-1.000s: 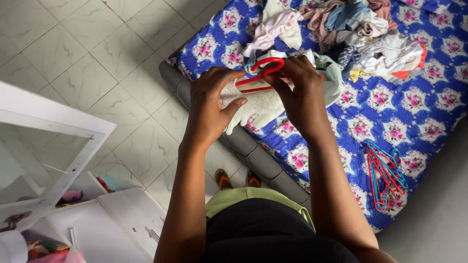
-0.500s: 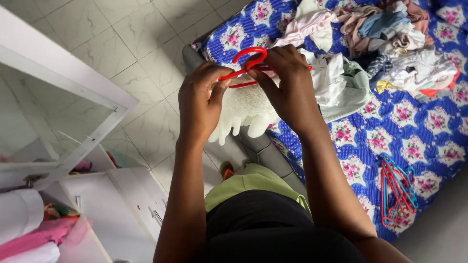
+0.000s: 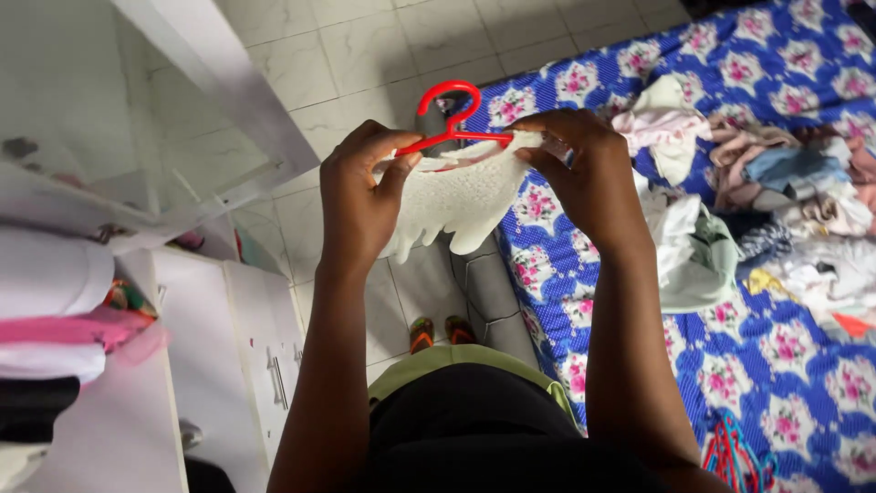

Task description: The recorder picks up baby clothes from a bed, attaches them to hangers, and hangs them in a wardrobe closet.

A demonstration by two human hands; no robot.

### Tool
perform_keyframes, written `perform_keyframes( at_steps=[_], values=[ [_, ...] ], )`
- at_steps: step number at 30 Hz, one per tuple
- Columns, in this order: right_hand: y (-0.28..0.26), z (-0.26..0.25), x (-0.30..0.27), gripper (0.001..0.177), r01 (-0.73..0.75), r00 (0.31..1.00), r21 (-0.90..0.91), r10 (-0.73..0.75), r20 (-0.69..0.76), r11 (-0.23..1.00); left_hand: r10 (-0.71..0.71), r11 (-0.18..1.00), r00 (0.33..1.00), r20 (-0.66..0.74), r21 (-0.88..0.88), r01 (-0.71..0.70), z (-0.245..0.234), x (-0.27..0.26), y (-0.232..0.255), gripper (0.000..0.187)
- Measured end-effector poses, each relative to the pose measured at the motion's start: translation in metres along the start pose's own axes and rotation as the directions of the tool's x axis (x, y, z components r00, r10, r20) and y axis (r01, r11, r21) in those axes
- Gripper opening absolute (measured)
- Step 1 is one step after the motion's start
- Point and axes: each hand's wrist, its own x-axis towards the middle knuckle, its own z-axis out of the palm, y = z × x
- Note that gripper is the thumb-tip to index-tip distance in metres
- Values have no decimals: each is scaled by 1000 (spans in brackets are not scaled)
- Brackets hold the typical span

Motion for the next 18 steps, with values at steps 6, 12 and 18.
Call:
perform_keyframes(
  at_steps=[6,12,18],
  values=[
    [20,14,8,30,23,996,130,-33,77,991,-28,994,995,-92,102,38,-2,-12,7,14],
    [11,10,28,36,107,969,219,-151,197,970,-58,972,979,-197,212,101,-8,-32,15,15],
    [12,34,35,29,199,927,326,-285,244,924,-84,915,954,-288,358,189,-13,-56,26,15]
  ],
)
